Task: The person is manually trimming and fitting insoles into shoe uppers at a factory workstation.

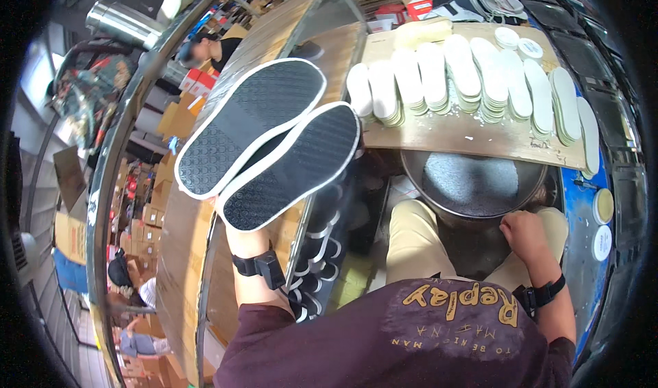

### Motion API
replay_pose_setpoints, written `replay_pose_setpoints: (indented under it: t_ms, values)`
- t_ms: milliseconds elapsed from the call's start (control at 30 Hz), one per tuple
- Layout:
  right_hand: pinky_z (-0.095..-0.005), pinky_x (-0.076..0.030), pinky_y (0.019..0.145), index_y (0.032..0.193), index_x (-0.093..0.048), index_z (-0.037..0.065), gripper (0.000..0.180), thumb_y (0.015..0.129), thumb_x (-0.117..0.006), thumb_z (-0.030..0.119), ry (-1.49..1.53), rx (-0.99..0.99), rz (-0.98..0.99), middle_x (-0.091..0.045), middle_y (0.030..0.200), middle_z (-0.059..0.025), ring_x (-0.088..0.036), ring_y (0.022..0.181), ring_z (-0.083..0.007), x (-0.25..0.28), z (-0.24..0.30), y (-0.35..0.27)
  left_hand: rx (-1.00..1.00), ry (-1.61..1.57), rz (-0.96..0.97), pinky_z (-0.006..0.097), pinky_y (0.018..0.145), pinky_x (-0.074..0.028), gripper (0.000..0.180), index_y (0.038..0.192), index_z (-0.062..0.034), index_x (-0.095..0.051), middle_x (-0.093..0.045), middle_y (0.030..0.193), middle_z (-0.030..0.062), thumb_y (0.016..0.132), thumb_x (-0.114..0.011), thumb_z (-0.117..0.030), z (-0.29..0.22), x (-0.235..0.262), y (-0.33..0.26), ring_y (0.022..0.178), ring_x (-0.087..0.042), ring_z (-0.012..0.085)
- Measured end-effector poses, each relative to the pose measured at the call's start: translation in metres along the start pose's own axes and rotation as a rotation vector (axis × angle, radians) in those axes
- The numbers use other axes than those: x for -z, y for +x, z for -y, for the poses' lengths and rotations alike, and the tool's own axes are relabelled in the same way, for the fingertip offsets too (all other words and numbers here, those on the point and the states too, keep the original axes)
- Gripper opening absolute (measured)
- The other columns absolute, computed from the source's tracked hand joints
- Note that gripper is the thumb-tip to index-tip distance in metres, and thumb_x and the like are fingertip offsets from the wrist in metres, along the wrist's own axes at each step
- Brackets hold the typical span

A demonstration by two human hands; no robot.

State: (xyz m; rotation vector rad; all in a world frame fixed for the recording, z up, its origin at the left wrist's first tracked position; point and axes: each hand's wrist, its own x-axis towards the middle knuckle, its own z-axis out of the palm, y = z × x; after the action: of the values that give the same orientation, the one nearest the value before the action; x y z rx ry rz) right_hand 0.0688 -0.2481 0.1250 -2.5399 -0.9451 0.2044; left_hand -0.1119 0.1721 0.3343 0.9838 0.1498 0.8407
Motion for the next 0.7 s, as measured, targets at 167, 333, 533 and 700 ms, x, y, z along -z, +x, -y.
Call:
replay_pose_setpoints:
  t_ms: [167,333,533,700]
  values:
    - [-0.0438,-0.049,0.067,0.076,-0.066,0.006,0.010,0.076,-0.067,0.016,-0.004,0.159,0.003,-0.064,0.075,-0.0143,-0.062,0.074,-0.0340,-0.003,0.014,0.007,-0.338,0.360,-0.099,0.036,0.085,-0.053,0.079,0.116,0.0057,-0.058,-0.066,0.108,0.0129,0.078,-0.063,-0.064,-0.071,0.016,-0.034,0.093,-0.065,0.0226]
    - [-0.0440,-0.050,0.067,0.074,-0.066,0.006,0.011,0.077,-0.066,0.017,0.003,0.209,0.018,-0.065,0.075,-0.0146,-0.063,0.072,-0.0339,-0.015,0.014,0.005,-0.746,1.020,-0.047,0.034,0.084,-0.052,0.076,0.111,0.0086,-0.059,-0.067,0.103,0.0142,0.077,-0.068,-0.059,-0.168,0.062,-0.073,0.090,-0.066,0.0209]
    - [-0.0435,-0.051,0.068,0.076,-0.068,0.007,0.011,0.077,-0.066,0.017,-0.009,0.161,0.084,-0.066,0.076,-0.0141,-0.064,0.073,-0.0334,-0.011,0.016,-0.008,-0.725,1.393,-0.234,0.032,0.077,-0.050,0.060,0.107,0.0089,-0.059,-0.067,0.097,0.0125,0.086,-0.066,-0.047,-0.259,0.137,-0.119,0.086,-0.063,0.0180]
    - [-0.0434,-0.051,0.068,0.076,-0.069,0.006,0.010,0.075,-0.067,0.017,0.007,0.144,0.056,-0.066,0.076,-0.0147,-0.064,0.073,-0.0331,-0.016,-0.008,-0.025,-0.490,2.207,-0.486,0.037,0.080,-0.050,0.053,0.103,0.0094,-0.063,-0.068,0.095,0.0213,0.079,-0.073,-0.037,-0.289,0.108,-0.145,0.087,-0.066,0.0316]
